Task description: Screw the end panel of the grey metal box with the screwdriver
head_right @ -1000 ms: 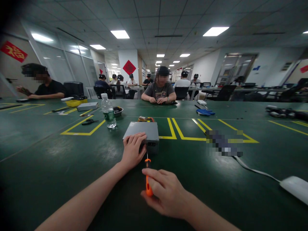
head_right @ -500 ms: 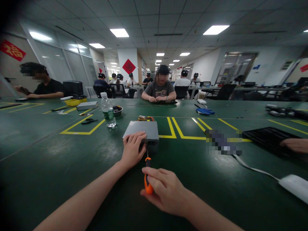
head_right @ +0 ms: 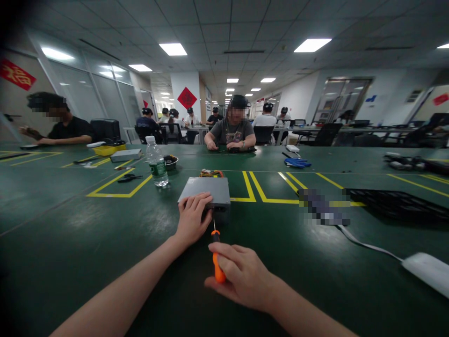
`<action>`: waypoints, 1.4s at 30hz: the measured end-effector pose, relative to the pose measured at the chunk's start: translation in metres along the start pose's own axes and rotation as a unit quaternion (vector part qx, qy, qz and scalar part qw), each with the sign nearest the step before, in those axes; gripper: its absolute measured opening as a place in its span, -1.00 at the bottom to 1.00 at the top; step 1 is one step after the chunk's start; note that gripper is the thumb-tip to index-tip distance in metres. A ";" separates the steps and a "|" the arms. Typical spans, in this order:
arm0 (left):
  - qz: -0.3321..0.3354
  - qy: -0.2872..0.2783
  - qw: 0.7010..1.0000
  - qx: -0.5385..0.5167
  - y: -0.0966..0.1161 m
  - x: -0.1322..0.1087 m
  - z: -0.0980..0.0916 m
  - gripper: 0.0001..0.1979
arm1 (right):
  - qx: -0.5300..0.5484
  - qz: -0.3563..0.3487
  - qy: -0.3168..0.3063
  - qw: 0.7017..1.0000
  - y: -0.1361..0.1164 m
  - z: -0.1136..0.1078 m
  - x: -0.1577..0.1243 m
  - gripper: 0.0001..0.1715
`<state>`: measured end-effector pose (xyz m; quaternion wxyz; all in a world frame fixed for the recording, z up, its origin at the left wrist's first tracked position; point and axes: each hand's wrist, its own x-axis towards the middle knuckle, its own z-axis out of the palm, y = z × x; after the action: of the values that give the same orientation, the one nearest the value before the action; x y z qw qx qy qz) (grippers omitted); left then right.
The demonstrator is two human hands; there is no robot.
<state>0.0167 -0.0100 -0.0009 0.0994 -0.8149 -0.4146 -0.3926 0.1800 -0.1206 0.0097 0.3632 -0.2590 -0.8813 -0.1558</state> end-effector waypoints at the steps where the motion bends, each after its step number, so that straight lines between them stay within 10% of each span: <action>1: 0.000 -0.001 1.000 -0.001 0.000 0.000 0.000 -0.69 | 0.003 -0.001 -0.020 1.000 0.000 -0.001 0.001 -0.63; 20: 0.003 0.006 1.000 0.001 0.000 0.000 0.000 -0.67 | 0.004 -0.014 -0.100 0.995 -0.006 -0.004 0.007 -0.64; 27: -0.003 -0.001 1.000 -0.013 0.000 0.000 0.000 -0.67 | 0.003 -0.001 -0.013 1.000 -0.002 0.001 0.001 -0.68; 34: 0.001 -0.002 1.000 -0.003 0.000 0.000 0.000 -0.69 | -0.002 -0.020 -0.102 0.995 -0.005 -0.007 0.007 -0.67; 42: 0.002 -0.001 1.000 0.004 0.000 0.000 0.000 -0.68 | 0.002 0.009 -0.012 1.000 -0.002 -0.001 0.001 -0.76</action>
<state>0.0169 -0.0095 -0.0010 0.1032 -0.8157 -0.4144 -0.3901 0.1793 -0.1227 0.0110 0.3544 -0.2676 -0.8837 -0.1477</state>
